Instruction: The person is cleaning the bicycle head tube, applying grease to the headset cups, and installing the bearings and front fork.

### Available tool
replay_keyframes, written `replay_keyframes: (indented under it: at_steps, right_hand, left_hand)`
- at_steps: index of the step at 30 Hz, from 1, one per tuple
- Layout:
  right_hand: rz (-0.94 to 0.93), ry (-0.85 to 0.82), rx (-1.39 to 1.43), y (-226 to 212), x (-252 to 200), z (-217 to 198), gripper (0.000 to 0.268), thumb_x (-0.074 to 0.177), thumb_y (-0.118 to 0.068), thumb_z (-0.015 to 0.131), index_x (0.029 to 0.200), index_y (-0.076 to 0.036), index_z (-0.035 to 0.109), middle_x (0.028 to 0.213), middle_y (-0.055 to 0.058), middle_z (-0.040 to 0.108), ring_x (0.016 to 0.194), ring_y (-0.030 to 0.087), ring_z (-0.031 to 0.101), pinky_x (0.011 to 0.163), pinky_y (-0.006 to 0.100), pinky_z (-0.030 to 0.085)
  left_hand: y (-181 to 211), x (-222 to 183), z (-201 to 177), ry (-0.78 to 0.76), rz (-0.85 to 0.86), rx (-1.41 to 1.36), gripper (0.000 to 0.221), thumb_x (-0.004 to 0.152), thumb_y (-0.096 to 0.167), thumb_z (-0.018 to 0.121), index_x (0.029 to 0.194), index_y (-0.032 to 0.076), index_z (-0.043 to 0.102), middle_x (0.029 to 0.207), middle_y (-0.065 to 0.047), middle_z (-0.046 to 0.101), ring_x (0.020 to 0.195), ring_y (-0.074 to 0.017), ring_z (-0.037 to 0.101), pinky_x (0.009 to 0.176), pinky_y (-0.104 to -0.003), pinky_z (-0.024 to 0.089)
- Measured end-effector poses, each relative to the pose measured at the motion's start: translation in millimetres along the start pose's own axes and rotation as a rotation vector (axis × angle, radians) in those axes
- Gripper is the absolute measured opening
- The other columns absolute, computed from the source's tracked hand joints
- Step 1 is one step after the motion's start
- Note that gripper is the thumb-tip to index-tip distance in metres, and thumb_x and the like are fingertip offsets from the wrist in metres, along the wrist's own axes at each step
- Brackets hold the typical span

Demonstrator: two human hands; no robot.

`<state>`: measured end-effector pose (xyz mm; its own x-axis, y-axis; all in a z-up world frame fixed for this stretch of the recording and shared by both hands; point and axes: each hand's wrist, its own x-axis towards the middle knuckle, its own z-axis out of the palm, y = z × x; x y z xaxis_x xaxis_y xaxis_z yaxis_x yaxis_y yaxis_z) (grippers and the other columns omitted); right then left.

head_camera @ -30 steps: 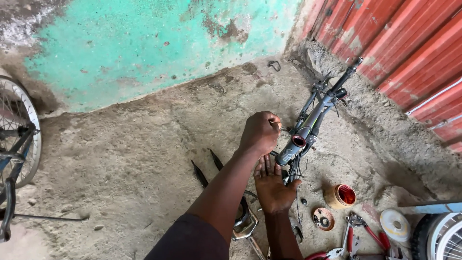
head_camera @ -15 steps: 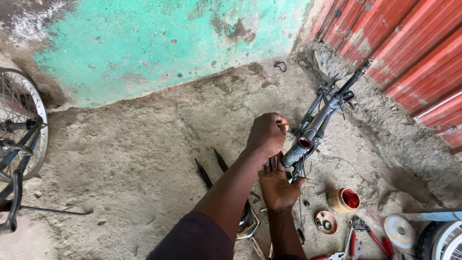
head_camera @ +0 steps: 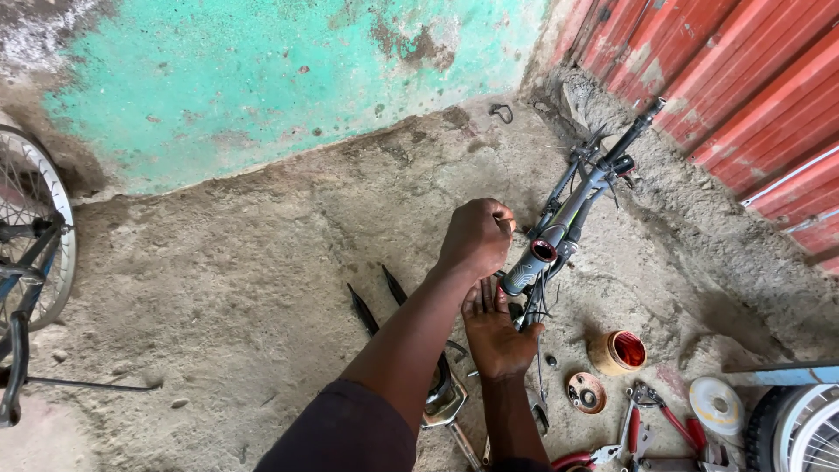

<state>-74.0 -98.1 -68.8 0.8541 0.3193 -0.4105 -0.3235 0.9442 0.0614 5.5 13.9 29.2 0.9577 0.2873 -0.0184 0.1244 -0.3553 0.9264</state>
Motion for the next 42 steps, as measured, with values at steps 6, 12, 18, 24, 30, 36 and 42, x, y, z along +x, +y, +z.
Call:
replay_keyframes:
  at_steps: [6,12,18,24,30,36,42]
  right_hand:
    - [-0.017,0.041,0.032,11,-20,12,0.103,0.089,-0.083,0.005,0.116,-0.002,0.063,0.131,0.018,0.060,0.128,0.032,0.055,0.109,0.047,0.044]
    - [-0.026,0.051,0.075,22,-30,15,0.102,0.085,-0.087,0.012,0.122,-0.006,0.062,0.139,0.018,0.057,0.134,0.033,0.052,0.111,0.047,0.044]
    - [-0.032,0.062,0.112,19,-33,17,0.098,0.088,-0.085,0.009,0.119,-0.007,0.062,0.143,0.017,0.056,0.136,0.031,0.052,0.105,0.045,0.047]
    - [-0.042,0.080,0.166,15,-32,16,0.098,0.087,-0.085,0.009,0.117,-0.007,0.060,0.143,0.017,0.055,0.136,0.032,0.053,0.104,0.044,0.048]
    - [-0.081,0.073,0.213,6,-26,10,0.097,0.086,-0.086,0.011,0.111,-0.008,0.062,0.141,0.017,0.058,0.136,0.032,0.054,0.104,0.045,0.049]
    - [-0.125,0.084,0.171,2,-25,7,0.099,0.083,-0.087,0.012,0.118,-0.008,0.060,0.136,0.017,0.060,0.134,0.034,0.055,0.106,0.047,0.047]
    - [-0.141,0.036,0.120,4,-26,21,0.093,0.086,-0.086,0.013,0.123,-0.012,0.055,0.135,0.016,0.058,0.133,0.035,0.053,0.108,0.051,0.043]
  left_hand:
    - [6,-6,-5,-0.003,-0.001,0.002,0.021,0.095,0.015,0.060,0.103,0.009,0.079,0.085,-0.014,0.079,0.094,-0.0356,0.077,0.079,-0.047,0.064]
    - [10,-11,-7,-0.018,0.012,0.011,0.023,0.096,0.014,0.058,0.105,0.008,0.078,0.085,-0.013,0.078,0.093,-0.0347,0.077,0.079,-0.045,0.064]
    - [12,-14,-10,-0.020,-0.005,0.013,0.021,0.096,0.014,0.060,0.105,0.009,0.078,0.085,-0.011,0.079,0.092,-0.0312,0.078,0.079,-0.043,0.064]
    - [10,-10,-8,-0.035,-0.019,0.004,0.023,0.097,0.012,0.059,0.109,0.007,0.077,0.088,-0.014,0.079,0.093,-0.0325,0.078,0.077,-0.043,0.064]
    - [10,-11,-12,-0.041,-0.035,-0.023,0.023,0.097,0.010,0.059,0.111,0.005,0.076,0.090,-0.014,0.079,0.093,-0.0308,0.078,0.077,-0.043,0.063]
    - [10,-11,-11,-0.046,-0.053,0.018,0.025,0.097,0.013,0.059,0.113,0.007,0.077,0.088,-0.011,0.079,0.093,-0.0299,0.078,0.079,-0.042,0.063]
    - [18,-20,-18,-0.072,-0.093,0.086,0.024,0.096,0.017,0.060,0.111,0.010,0.077,0.087,-0.008,0.079,0.095,-0.0263,0.077,0.082,-0.040,0.062]
